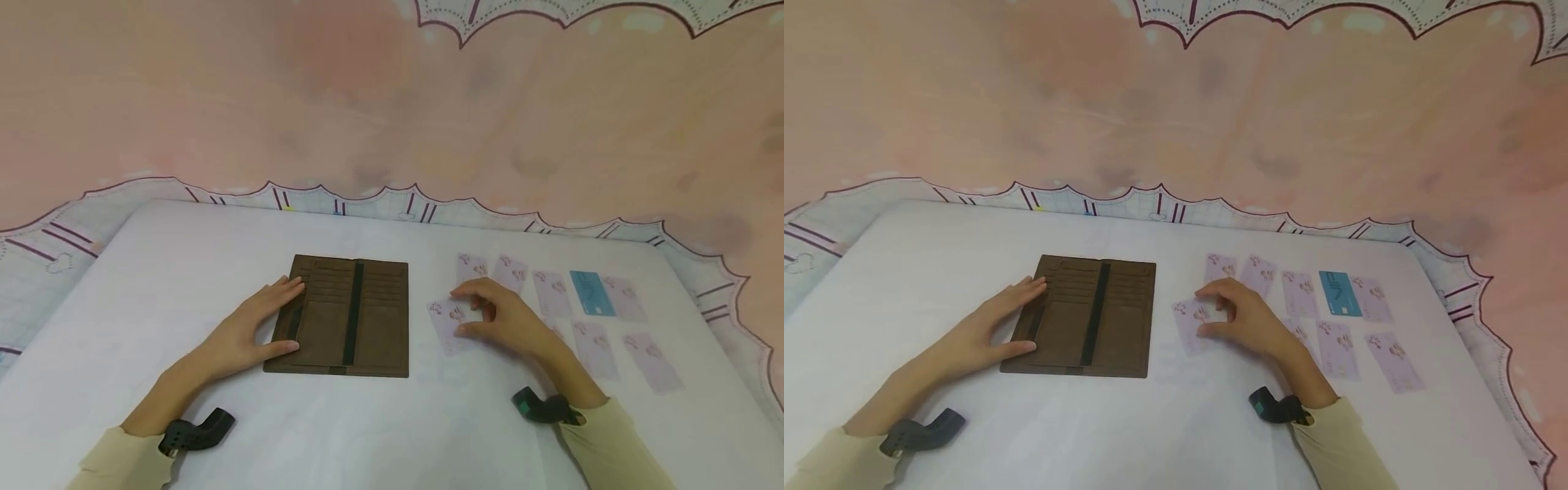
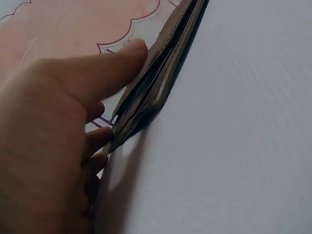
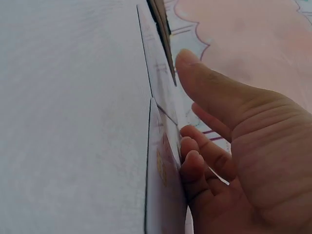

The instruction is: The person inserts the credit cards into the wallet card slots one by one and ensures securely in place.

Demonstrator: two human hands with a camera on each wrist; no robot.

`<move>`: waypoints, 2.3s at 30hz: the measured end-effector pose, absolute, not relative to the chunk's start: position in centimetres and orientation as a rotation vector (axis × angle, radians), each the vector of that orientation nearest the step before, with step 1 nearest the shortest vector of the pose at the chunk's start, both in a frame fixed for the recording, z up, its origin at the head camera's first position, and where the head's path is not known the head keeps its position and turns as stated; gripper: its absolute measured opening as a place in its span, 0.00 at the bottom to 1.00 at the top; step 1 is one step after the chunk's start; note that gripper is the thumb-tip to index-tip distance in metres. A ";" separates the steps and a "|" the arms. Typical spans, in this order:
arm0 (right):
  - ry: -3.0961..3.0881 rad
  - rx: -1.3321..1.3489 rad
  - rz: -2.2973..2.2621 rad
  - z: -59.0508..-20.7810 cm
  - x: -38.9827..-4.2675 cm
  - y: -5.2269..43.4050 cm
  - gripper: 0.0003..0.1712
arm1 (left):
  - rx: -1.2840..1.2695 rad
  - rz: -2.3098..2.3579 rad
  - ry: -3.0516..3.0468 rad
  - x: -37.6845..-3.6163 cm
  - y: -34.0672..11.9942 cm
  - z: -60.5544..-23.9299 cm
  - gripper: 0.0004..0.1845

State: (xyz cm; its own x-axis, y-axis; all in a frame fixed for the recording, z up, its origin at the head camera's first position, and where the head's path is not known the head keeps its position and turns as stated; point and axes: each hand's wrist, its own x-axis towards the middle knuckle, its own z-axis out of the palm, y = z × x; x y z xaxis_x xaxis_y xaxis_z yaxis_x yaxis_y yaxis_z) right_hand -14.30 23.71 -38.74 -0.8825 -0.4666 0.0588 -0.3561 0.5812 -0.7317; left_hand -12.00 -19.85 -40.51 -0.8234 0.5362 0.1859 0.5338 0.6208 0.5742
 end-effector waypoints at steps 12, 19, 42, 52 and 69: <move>2.702 -0.706 -1.045 -38.6 -14.3 22.8 0.32 | 0.981 0.897 2.878 -12.2 -19.7 -40.2 0.43; 2.714 -0.651 -1.011 -38.6 -13.8 22.5 0.31 | 0.945 0.896 2.863 -12.0 -19.7 -40.4 0.41; 2.749 -0.461 -0.969 -38.4 -13.3 21.3 0.37 | 0.926 0.893 2.870 -11.9 -19.6 -40.4 0.41; 2.748 -0.505 -1.057 -38.2 -13.1 21.2 0.31 | 0.905 0.898 2.859 -12.0 -19.5 -40.4 0.42; 2.578 -0.393 -1.275 -37.4 -13.6 21.9 0.23 | 0.979 0.922 2.869 -12.0 -19.6 -40.6 0.41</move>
